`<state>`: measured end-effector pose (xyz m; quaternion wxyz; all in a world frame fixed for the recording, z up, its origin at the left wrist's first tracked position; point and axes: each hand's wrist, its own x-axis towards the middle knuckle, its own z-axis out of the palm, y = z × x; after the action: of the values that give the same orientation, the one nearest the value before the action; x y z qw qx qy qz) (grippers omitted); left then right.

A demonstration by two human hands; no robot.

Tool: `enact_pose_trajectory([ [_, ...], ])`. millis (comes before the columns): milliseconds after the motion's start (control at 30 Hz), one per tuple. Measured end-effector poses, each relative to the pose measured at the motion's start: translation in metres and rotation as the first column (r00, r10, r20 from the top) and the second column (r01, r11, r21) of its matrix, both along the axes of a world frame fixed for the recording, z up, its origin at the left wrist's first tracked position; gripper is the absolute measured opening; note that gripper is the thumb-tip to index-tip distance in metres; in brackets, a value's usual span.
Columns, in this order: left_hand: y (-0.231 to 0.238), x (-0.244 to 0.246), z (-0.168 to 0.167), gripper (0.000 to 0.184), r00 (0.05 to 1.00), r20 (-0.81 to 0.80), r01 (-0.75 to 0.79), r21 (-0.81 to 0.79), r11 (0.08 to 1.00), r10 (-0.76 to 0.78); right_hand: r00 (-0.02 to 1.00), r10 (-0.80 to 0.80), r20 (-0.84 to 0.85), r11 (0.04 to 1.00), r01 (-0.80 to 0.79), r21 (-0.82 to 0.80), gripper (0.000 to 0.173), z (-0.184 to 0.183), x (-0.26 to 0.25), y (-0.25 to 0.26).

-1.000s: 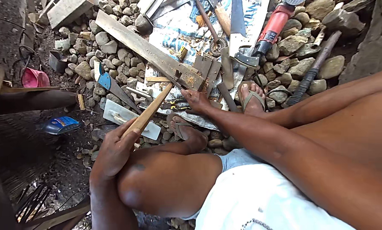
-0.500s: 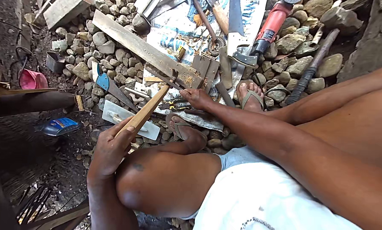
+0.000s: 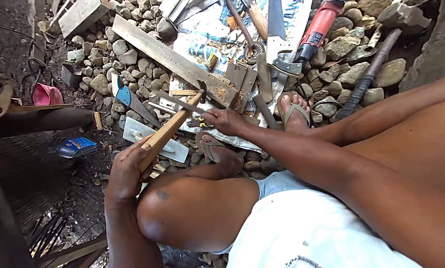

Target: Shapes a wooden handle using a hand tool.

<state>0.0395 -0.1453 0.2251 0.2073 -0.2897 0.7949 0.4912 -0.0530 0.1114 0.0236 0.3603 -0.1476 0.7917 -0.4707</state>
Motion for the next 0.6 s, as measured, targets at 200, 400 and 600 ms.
enact_pose_trajectory([
  [200, 0.002, 0.001, 0.001, 0.043, 1.000, 0.008, 0.023, -0.018, 1.000, -0.023, 1.000, -0.011, -0.011, 1.000, 0.011, 0.001, 0.062, 0.003, 0.011, -0.008],
  [400, 0.004, 0.000, 0.002, 0.045, 1.000, -0.001, 0.007, 0.002, 1.000, -0.007, 0.996, -0.022, -0.092, 0.994, 0.013, -0.104, 0.055, 0.038, 0.041, -0.012],
  [600, 0.006, -0.001, 0.005, 0.045, 1.000, -0.005, 0.014, -0.019, 1.000, -0.014, 1.000, -0.012, -0.008, 0.999, 0.011, -0.050, 0.060, 0.025, 0.022, -0.008],
])
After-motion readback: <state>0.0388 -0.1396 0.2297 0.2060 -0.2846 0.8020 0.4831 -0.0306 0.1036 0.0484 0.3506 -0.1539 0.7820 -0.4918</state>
